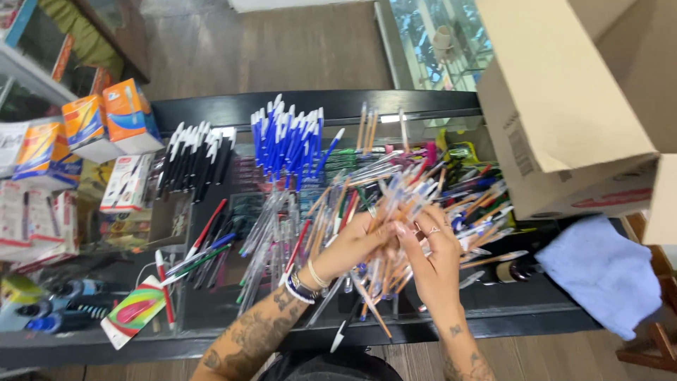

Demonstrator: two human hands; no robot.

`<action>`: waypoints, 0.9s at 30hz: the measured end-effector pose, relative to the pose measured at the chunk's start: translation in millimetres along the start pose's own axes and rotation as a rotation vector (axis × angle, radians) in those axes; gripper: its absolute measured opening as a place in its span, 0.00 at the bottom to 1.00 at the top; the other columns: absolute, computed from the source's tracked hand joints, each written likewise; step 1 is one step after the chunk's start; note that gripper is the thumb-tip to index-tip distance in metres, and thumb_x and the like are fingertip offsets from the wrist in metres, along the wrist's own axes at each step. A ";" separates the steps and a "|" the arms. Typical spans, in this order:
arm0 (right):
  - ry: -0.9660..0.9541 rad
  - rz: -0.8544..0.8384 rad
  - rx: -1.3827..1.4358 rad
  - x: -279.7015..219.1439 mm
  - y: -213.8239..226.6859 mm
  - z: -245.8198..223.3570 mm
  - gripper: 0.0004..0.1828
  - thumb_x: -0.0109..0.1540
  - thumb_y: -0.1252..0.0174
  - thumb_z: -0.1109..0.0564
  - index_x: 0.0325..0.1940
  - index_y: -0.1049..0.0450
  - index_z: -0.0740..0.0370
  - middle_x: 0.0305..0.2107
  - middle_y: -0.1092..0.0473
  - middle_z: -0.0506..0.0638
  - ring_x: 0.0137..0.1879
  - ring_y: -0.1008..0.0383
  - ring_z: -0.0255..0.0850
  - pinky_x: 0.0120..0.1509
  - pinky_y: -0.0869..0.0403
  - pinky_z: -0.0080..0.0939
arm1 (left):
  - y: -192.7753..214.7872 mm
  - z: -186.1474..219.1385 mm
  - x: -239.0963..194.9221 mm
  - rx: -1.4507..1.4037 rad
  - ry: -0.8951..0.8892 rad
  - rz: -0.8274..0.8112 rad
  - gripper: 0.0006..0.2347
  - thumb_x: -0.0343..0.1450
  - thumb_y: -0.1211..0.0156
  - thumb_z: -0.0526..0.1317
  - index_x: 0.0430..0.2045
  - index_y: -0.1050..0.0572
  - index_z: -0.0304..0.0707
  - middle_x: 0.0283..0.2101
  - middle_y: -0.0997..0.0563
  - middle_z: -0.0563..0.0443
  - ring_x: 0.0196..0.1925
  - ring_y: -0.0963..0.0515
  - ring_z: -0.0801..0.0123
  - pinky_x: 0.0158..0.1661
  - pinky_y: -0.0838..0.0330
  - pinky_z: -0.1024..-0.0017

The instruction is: Sorting a large pile of pens by color and type on a counter

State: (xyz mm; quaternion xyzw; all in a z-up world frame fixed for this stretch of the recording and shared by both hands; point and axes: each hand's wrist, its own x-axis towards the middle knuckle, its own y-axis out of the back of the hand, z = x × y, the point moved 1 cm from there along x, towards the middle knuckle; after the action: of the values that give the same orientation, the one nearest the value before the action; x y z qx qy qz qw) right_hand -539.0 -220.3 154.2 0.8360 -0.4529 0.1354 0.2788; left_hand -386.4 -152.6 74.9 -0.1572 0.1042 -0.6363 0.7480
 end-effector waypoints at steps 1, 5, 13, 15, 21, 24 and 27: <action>0.001 -0.012 0.006 0.0 -8.7 1.2 0.20 0.70 0.40 0.52 0.64 0.20 0.63 0.54 0.24 0.58 0.54 0.23 0.51 0.53 0.25 0.47 | -7.0 11.7 -10.6 -0.001 -0.002 0.014 0.11 0.81 0.39 0.45 0.43 0.21 0.34 0.25 0.20 0.56 0.23 0.24 0.85 0.22 0.32 0.86; -0.094 0.024 0.144 -8.9 -38.1 12.6 0.13 0.71 0.41 0.55 0.49 0.15 0.65 0.43 0.19 0.60 0.52 0.20 0.48 0.59 0.25 0.51 | -21.5 49.8 -45.6 -0.189 -0.040 0.077 0.12 0.82 0.40 0.40 0.53 0.22 0.29 0.38 0.16 0.48 0.36 0.16 0.75 0.36 0.18 0.74; -0.253 0.246 0.640 -2.6 -23.2 -10.6 0.17 0.74 0.46 0.45 0.44 0.26 0.61 0.35 0.23 0.59 0.41 0.18 0.51 0.54 0.19 0.49 | 33.0 44.5 -71.2 -0.409 0.043 -0.122 0.13 0.84 0.51 0.44 0.53 0.32 0.30 0.61 0.21 0.23 0.64 0.19 0.37 0.65 0.22 0.44; -0.266 0.278 0.779 -4.0 -12.7 -10.2 0.15 0.78 0.48 0.45 0.45 0.28 0.58 0.32 0.26 0.53 0.38 0.24 0.46 0.58 0.23 0.50 | 38.3 46.7 -75.4 -0.500 0.010 -0.107 0.12 0.85 0.52 0.41 0.55 0.32 0.27 0.58 0.23 0.15 0.62 0.19 0.33 0.66 0.24 0.39; -0.757 0.392 1.021 -58.3 -82.7 0.9 0.16 0.73 0.45 0.37 0.51 0.26 0.48 0.27 0.36 0.35 0.27 0.38 0.26 0.27 0.34 0.27 | 42.5 46.9 -70.0 -0.426 -0.293 0.020 0.08 0.86 0.53 0.40 0.53 0.28 0.36 0.33 0.26 0.57 0.31 0.29 0.79 0.49 0.26 0.75; -0.822 0.243 1.387 -68.9 -139.9 5.5 0.17 0.76 0.51 0.43 0.40 0.29 0.54 0.38 0.29 0.50 0.48 0.29 0.43 0.57 0.33 0.45 | 18.1 63.6 -74.2 -0.290 -0.350 0.134 0.11 0.83 0.48 0.47 0.46 0.33 0.39 0.30 0.29 0.54 0.33 0.28 0.71 0.42 0.27 0.74; -0.914 0.355 1.248 -76.7 -159.5 21.8 0.22 0.68 0.42 0.51 0.64 0.24 0.63 0.56 0.24 0.59 0.62 0.25 0.51 0.68 0.28 0.48 | 1.5 46.9 -81.4 -0.131 -0.229 0.141 0.12 0.82 0.47 0.49 0.43 0.30 0.40 0.30 0.27 0.55 0.31 0.27 0.73 0.38 0.28 0.76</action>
State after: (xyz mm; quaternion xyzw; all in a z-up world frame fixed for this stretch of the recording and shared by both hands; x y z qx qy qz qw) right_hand -449.2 -111.5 45.1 0.7260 -0.4896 0.0503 -0.4803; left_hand -382.1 -67.4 114.3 -0.2696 0.0699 -0.5520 0.7859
